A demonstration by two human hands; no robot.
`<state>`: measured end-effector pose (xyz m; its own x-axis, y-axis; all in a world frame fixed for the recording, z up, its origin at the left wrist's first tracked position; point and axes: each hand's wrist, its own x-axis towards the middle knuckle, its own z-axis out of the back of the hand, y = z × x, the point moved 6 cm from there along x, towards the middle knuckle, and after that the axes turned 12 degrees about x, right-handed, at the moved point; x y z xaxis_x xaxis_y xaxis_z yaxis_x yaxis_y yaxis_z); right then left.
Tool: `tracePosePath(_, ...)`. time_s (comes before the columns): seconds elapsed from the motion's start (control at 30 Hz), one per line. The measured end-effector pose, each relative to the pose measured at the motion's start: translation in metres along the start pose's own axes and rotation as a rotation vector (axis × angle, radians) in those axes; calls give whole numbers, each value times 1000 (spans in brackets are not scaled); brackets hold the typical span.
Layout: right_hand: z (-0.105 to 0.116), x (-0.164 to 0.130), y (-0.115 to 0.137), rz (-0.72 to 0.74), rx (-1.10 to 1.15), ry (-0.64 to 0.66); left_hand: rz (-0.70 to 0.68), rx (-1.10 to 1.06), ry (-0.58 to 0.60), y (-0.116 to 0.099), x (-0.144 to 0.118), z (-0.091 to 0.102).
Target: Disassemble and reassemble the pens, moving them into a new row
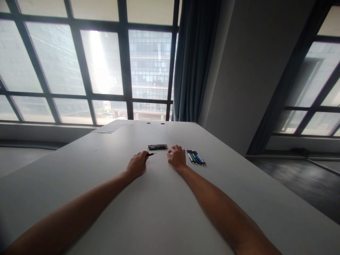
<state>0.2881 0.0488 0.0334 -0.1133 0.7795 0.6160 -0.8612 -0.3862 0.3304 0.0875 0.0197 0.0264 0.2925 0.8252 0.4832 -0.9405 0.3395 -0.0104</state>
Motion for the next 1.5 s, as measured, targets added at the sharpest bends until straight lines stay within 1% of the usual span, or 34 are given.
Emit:
tracePosePath(0.1,-5,-2,0,-19,-52,52,-32,1,-20,-2,0,1)
tracePosePath(0.23,-8,-3,1,-45,-109,86,-66,3,-42,-4,-1,3)
tracePosePath(0.33,-10,-1,-1,-31,-110,108,-81,15,-43,-4,-2,3)
tracePosePath(0.43,-13,0,1,21,-81,127,-96,34,-29,-5,-2,1)
tracePosePath(0.6,-11,-6,25,197,24,77,-75,69,-6,-3,-2,-1)
tracePosePath(0.73,-11,-11,41,278,62,71,-40,76,21,-1,-2,-3)
tracePosePath(0.9,-9,-12,44,296,83,46,-27,67,30,0,-2,-2)
tracePosePath(1.1,-8,-12,47,315,118,46,-27,65,38,0,-2,-1)
tracePosePath(1.2,-8,-12,47,307,114,42,-26,62,28,0,-2,-2)
tracePosePath(1.5,-7,-13,48,312,86,36,-16,68,55,1,-2,-3)
